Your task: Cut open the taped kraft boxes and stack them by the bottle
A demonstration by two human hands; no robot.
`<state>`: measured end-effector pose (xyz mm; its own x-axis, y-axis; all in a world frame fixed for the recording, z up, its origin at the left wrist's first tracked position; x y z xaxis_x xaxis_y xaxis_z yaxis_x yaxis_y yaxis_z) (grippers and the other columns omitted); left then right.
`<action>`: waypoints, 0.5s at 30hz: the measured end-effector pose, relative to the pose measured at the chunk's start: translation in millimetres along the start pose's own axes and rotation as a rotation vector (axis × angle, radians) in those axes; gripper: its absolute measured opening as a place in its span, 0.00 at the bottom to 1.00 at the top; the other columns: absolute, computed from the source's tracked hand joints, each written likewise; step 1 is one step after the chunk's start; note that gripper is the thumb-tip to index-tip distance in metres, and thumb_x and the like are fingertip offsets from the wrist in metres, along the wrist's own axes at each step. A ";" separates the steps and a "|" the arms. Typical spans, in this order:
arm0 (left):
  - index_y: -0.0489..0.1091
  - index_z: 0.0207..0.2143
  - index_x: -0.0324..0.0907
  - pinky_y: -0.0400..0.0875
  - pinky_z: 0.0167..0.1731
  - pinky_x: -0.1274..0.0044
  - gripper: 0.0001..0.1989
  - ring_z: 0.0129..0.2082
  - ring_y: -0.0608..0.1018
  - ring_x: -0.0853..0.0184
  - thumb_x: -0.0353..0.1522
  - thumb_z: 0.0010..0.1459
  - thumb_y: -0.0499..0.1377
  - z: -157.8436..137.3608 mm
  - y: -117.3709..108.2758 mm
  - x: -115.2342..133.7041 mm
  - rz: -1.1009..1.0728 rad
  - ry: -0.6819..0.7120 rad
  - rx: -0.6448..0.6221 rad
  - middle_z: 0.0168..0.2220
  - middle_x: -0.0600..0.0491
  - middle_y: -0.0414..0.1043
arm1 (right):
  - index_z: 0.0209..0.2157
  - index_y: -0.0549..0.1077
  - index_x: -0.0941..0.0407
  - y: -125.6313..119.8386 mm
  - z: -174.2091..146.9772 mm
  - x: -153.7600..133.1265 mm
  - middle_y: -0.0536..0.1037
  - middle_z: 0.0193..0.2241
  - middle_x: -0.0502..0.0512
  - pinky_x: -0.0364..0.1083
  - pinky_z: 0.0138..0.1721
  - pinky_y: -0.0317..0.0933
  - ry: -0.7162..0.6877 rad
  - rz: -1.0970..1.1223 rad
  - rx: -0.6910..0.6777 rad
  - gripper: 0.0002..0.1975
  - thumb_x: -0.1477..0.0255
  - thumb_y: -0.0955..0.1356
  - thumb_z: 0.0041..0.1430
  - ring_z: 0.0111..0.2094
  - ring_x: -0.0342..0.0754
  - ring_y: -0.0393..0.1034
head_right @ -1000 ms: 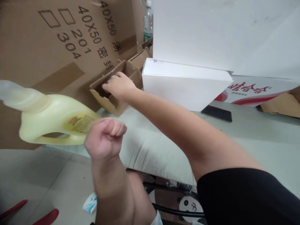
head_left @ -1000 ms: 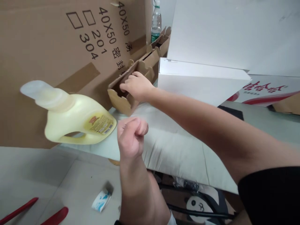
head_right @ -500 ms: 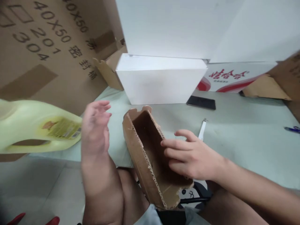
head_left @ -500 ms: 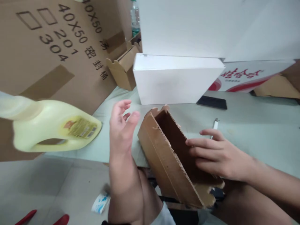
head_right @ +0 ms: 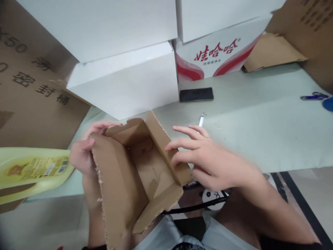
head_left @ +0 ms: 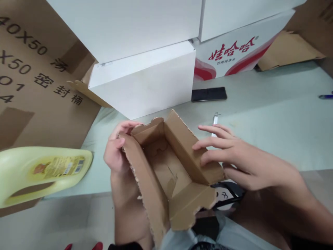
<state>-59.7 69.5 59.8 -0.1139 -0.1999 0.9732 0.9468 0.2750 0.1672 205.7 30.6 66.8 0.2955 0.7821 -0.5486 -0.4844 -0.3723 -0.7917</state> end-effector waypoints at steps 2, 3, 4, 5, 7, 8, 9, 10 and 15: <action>0.81 0.28 0.40 0.74 0.43 0.65 0.14 0.39 0.79 0.53 0.38 0.41 0.62 0.8 -5.0 -2.0 0.002 0.026 0.041 0.32 0.43 0.80 | 0.44 0.75 0.49 -1.1 -0.2 -3.5 0.76 0.59 0.57 0.72 0.68 0.50 0.016 0.024 -0.025 0.12 0.68 0.68 0.57 0.70 0.70 0.57; 0.80 0.27 0.41 0.74 0.43 0.65 0.13 0.39 0.79 0.53 0.38 0.40 0.62 0.9 -6.3 -4.1 -0.003 0.026 0.043 0.31 0.44 0.80 | 0.43 0.74 0.50 0.1 0.9 -5.2 0.76 0.59 0.58 0.73 0.68 0.50 0.033 0.009 -0.031 0.13 0.62 0.72 0.56 0.70 0.73 0.57; 0.80 0.27 0.41 0.74 0.42 0.65 0.13 0.38 0.79 0.54 0.39 0.41 0.62 0.8 -7.3 -6.2 -0.007 0.023 0.038 0.30 0.45 0.80 | 0.42 0.74 0.50 2.1 2.6 -6.8 0.76 0.59 0.59 0.75 0.67 0.51 0.053 -0.019 -0.031 0.16 0.58 0.74 0.55 0.69 0.75 0.57; 0.79 0.28 0.42 0.74 0.42 0.66 0.13 0.38 0.80 0.54 0.40 0.42 0.62 0.5 -7.6 -7.9 -0.004 0.024 0.023 0.29 0.46 0.79 | 0.39 0.73 0.50 4.6 4.7 -9.6 0.76 0.58 0.60 0.76 0.66 0.52 0.062 -0.052 -0.018 0.18 0.55 0.75 0.55 0.69 0.75 0.57; 0.78 0.29 0.43 0.75 0.40 0.68 0.11 0.35 0.80 0.58 0.40 0.45 0.64 -0.2 -7.6 -10.7 0.060 0.034 -0.019 0.26 0.48 0.78 | 0.38 0.71 0.51 10.3 8.7 -16.1 0.75 0.58 0.62 0.72 0.63 0.60 0.077 -0.101 0.032 0.14 0.58 0.74 0.60 0.66 0.72 0.63; 0.77 0.30 0.44 0.74 0.38 0.70 0.10 0.34 0.79 0.60 0.39 0.47 0.64 -0.7 -8.0 -11.7 0.126 0.045 -0.036 0.26 0.50 0.77 | 0.41 0.70 0.52 11.6 9.8 -17.4 0.73 0.58 0.64 0.68 0.59 0.66 0.108 -0.117 0.083 0.11 0.63 0.72 0.63 0.62 0.68 0.68; 0.77 0.32 0.44 0.74 0.38 0.71 0.09 0.33 0.79 0.62 0.39 0.49 0.65 -1.1 -8.9 -12.8 0.211 0.060 -0.045 0.27 0.51 0.77 | 0.44 0.70 0.53 11.8 9.7 -17.0 0.72 0.59 0.66 0.64 0.54 0.71 0.155 -0.123 0.145 0.09 0.67 0.71 0.64 0.57 0.64 0.72; 0.77 0.35 0.44 0.74 0.38 0.72 0.10 0.34 0.79 0.63 0.38 0.51 0.66 -1.4 -10.0 -13.7 0.310 0.079 -0.046 0.30 0.52 0.77 | 0.49 0.68 0.53 11.5 8.4 -15.7 0.71 0.58 0.67 0.59 0.49 0.74 0.207 -0.112 0.214 0.12 0.70 0.69 0.65 0.52 0.59 0.75; 0.73 0.51 0.47 0.75 0.47 0.69 0.23 0.48 0.78 0.60 0.42 0.55 0.70 -2.7 -9.6 -16.9 0.666 0.197 -0.055 0.51 0.49 0.76 | 0.59 0.64 0.55 27.9 11.2 -28.8 0.79 0.50 0.62 0.51 0.50 0.72 0.071 0.196 0.271 0.25 0.61 0.71 0.66 0.50 0.53 0.77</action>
<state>-66.1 67.7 41.3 0.5484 -0.1732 0.8181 0.8104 0.3512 -0.4689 174.4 3.3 63.5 0.2275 0.6686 -0.7079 -0.7358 -0.3582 -0.5747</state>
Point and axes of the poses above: each hand's wrist, its own z-axis towards the middle knuckle, its own y-axis out of the palm, x = y × z, the point moved 9 cm from there along z, towards the middle knuckle
